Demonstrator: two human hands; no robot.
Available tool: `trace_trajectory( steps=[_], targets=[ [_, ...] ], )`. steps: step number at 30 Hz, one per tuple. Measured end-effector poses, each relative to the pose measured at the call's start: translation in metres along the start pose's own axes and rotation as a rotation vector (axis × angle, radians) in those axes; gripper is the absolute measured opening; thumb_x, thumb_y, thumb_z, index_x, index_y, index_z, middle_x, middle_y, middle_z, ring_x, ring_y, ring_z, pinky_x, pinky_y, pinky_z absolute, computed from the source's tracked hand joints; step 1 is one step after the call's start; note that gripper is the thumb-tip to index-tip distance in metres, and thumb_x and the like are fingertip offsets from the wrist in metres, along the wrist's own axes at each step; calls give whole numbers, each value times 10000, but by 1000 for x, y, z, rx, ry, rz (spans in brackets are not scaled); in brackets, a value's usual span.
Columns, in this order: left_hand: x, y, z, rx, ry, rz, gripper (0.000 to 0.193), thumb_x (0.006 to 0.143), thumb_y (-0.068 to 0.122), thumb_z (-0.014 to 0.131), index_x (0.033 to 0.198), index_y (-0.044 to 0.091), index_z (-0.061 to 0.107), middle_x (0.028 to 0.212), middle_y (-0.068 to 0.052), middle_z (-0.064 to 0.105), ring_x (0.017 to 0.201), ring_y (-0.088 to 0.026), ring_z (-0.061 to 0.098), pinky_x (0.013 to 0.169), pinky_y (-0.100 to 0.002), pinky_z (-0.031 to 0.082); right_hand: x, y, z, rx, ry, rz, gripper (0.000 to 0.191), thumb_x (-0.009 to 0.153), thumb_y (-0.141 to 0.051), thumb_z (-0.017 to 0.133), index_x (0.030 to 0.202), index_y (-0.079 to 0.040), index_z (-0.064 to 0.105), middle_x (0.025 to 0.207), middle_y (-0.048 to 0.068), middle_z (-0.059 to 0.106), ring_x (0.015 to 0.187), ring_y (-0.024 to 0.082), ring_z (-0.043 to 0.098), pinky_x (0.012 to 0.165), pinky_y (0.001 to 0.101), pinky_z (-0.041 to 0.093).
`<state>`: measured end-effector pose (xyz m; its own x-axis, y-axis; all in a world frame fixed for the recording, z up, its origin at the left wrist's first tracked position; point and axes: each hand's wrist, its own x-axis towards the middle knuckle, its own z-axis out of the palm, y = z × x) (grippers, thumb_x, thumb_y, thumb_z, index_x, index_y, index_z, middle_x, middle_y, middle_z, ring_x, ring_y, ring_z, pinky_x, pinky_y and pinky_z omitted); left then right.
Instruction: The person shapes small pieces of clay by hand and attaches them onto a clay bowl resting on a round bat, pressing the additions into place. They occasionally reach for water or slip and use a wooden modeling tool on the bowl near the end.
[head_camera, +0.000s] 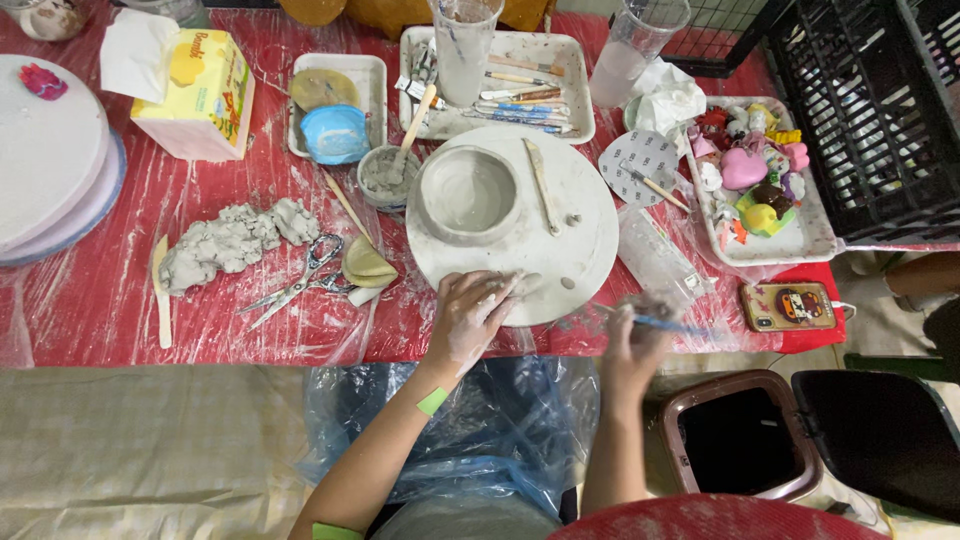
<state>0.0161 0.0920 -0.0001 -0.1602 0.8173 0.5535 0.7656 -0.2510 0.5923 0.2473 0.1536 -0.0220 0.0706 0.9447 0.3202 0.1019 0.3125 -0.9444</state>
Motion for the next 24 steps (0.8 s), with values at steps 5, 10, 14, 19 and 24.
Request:
trace_trajectory(
  steps=[5,10,14,19,24],
  targets=[
    [1,-1,-5,-48,7,-5,443,916,208,761,1342,124,678,1178,-23,732,1148,-186,635,1017,-408,404,26,-18,-17,-1030,-176,183,478,945,-234,760,1297,-32,507,982,173,706,865,384,669,773,496,507],
    [3,-1,-7,-40,12,0,404,908,233,772,1293,140,696,1165,-18,731,1145,-186,638,1021,-408,402,19,-43,8,-874,-53,-287,272,964,-131,719,1230,-96,677,1176,118,682,1060,346,643,903,463,519],
    [2,-1,-7,-33,2,-7,383,908,229,771,1275,141,706,1158,-22,732,1140,-187,639,1024,-415,399,28,-65,29,-803,-252,-353,259,843,-176,789,1099,-138,773,1172,142,664,1047,342,603,872,459,501],
    [0,-2,-6,-35,8,-16,369,905,232,770,1258,143,709,1156,-24,730,1150,-192,637,1038,-420,395,38,-75,36,-829,-317,-431,164,782,-166,826,937,-159,775,1074,69,729,974,295,634,820,413,523],
    [0,-2,-5,-18,-7,-12,393,892,195,764,1277,143,707,1172,-27,727,1167,-194,635,1038,-424,392,13,-63,53,-326,-383,112,166,890,-93,789,1048,-60,753,888,11,776,697,70,630,607,223,509]
  ],
)
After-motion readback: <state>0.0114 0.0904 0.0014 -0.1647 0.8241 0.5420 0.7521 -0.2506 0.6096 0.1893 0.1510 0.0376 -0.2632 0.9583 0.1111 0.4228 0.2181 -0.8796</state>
